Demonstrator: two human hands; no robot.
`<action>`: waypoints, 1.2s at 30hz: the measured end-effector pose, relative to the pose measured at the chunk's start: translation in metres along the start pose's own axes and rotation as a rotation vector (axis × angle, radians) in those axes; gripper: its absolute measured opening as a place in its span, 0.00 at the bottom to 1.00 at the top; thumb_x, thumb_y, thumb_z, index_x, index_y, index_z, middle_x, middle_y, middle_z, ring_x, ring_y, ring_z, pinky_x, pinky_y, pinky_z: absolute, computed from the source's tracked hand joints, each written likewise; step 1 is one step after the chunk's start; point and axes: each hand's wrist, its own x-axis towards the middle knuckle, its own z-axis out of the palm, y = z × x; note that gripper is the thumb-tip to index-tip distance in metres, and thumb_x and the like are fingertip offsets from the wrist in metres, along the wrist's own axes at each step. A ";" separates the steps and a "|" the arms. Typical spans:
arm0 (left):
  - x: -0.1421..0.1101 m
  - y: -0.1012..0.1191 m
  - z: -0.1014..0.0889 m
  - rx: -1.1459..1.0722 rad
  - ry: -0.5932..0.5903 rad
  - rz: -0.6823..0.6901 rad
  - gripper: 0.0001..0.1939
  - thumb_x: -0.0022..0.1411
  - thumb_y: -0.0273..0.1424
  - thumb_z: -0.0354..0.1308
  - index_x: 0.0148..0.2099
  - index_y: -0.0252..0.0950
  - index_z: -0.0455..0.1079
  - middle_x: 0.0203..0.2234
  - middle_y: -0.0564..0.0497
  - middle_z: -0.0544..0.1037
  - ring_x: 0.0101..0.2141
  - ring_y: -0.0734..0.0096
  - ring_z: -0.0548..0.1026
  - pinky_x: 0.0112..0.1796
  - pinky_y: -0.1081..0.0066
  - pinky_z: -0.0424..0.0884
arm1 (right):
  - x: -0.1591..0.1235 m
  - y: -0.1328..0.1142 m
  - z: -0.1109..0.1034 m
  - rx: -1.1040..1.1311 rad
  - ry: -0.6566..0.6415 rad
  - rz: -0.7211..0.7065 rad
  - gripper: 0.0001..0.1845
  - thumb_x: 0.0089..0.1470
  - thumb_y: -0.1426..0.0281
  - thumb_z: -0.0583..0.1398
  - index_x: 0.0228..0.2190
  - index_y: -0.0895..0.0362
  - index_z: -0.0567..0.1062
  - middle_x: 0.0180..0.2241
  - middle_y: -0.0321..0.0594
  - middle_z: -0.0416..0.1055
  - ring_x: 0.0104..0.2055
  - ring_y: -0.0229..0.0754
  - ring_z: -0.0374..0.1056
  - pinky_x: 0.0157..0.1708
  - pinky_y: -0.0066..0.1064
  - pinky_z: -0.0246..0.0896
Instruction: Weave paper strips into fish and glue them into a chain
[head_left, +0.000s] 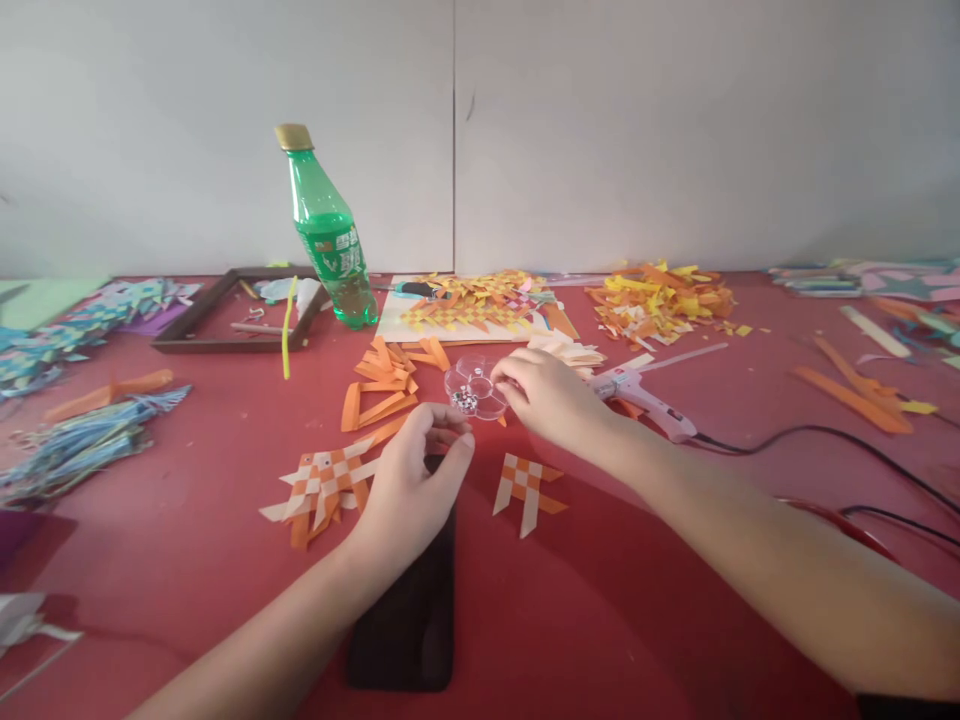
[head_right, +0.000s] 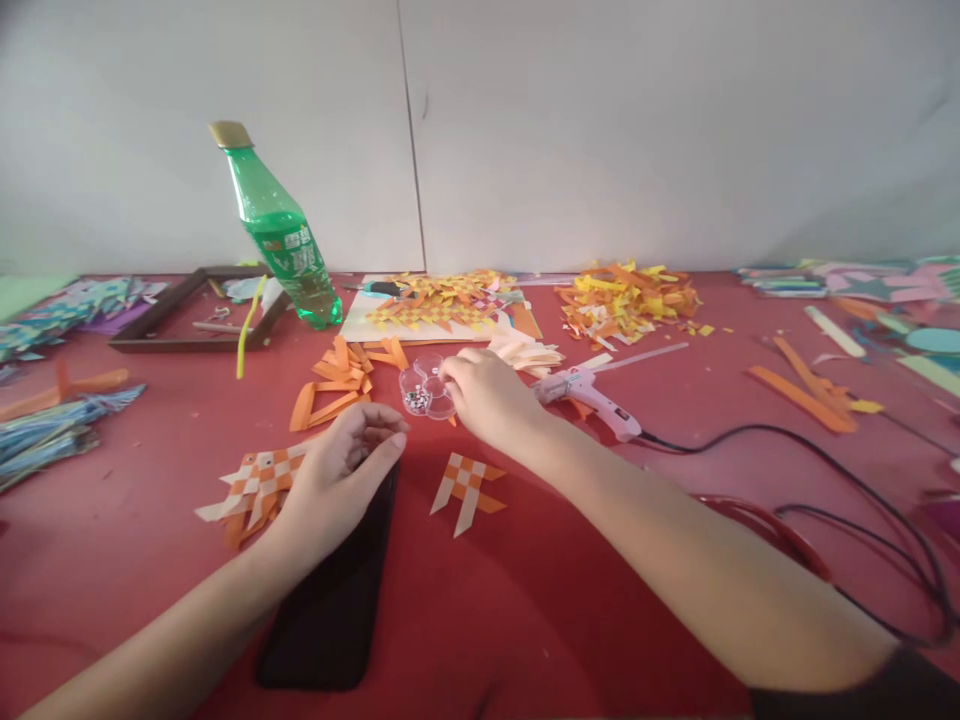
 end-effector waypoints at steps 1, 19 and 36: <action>0.000 0.000 0.000 -0.009 0.004 -0.007 0.05 0.63 0.31 0.56 0.42 0.39 0.67 0.37 0.50 0.75 0.38 0.68 0.74 0.38 0.67 0.69 | -0.003 0.000 -0.002 0.008 0.005 0.020 0.10 0.60 0.77 0.53 0.33 0.57 0.74 0.36 0.43 0.75 0.39 0.42 0.68 0.39 0.34 0.61; 0.003 -0.001 0.002 -0.328 0.067 -0.006 0.05 0.61 0.32 0.59 0.39 0.38 0.68 0.32 0.54 0.74 0.35 0.73 0.73 0.38 0.73 0.67 | -0.028 0.000 0.000 0.065 0.126 0.056 0.10 0.59 0.68 0.56 0.28 0.54 0.75 0.29 0.37 0.76 0.31 0.37 0.69 0.31 0.30 0.59; 0.007 -0.006 0.003 -0.390 0.071 -0.012 0.05 0.58 0.30 0.61 0.37 0.37 0.69 0.30 0.55 0.74 0.33 0.75 0.73 0.39 0.73 0.69 | 0.002 0.062 -0.050 -0.182 0.145 0.180 0.07 0.56 0.68 0.60 0.30 0.56 0.78 0.36 0.44 0.74 0.39 0.45 0.68 0.38 0.37 0.63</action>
